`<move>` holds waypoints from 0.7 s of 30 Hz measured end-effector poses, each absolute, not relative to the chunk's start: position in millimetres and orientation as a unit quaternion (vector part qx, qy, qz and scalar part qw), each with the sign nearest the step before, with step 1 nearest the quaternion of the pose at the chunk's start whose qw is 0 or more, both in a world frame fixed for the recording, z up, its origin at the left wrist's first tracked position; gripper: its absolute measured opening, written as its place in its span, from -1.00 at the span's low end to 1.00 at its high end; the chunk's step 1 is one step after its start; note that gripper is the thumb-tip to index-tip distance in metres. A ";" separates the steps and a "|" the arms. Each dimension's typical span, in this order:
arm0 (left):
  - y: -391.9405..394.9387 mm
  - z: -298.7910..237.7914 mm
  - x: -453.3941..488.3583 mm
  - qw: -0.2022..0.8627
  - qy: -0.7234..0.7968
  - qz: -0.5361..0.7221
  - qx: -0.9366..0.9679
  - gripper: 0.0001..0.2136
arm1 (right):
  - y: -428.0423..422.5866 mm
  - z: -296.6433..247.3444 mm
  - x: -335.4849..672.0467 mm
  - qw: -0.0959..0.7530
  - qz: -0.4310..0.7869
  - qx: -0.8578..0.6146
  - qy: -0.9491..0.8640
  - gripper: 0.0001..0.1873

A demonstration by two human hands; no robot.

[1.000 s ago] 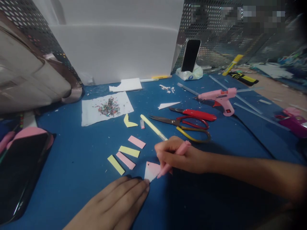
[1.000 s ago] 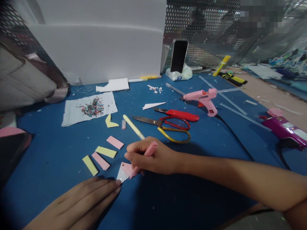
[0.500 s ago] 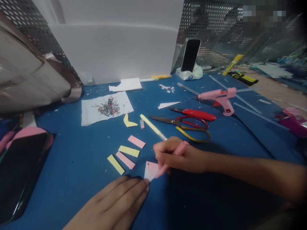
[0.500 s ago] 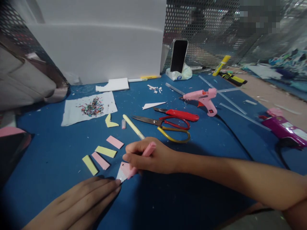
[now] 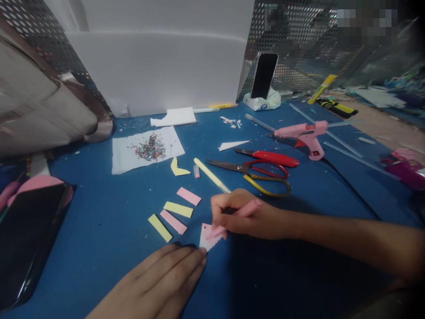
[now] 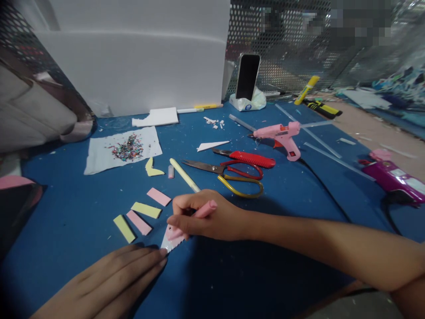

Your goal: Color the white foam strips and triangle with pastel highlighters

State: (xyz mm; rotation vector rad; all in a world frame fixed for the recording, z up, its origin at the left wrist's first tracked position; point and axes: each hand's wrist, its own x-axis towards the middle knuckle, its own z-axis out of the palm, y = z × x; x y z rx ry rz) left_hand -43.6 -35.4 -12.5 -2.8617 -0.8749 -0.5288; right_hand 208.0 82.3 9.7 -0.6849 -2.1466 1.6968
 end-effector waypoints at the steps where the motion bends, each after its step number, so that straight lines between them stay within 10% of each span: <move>1: -35.7 -12.9 -43.3 0.050 -0.289 -0.176 -0.940 -0.62 | 82.4 9.4 208.0 0.158 0.606 -0.230 -0.745 -0.67; 21: -37.5 -5.1 -42.0 0.061 -0.300 -0.155 -0.939 -0.63 | 82.6 8.5 207.9 0.175 0.577 -0.245 -0.759 -0.74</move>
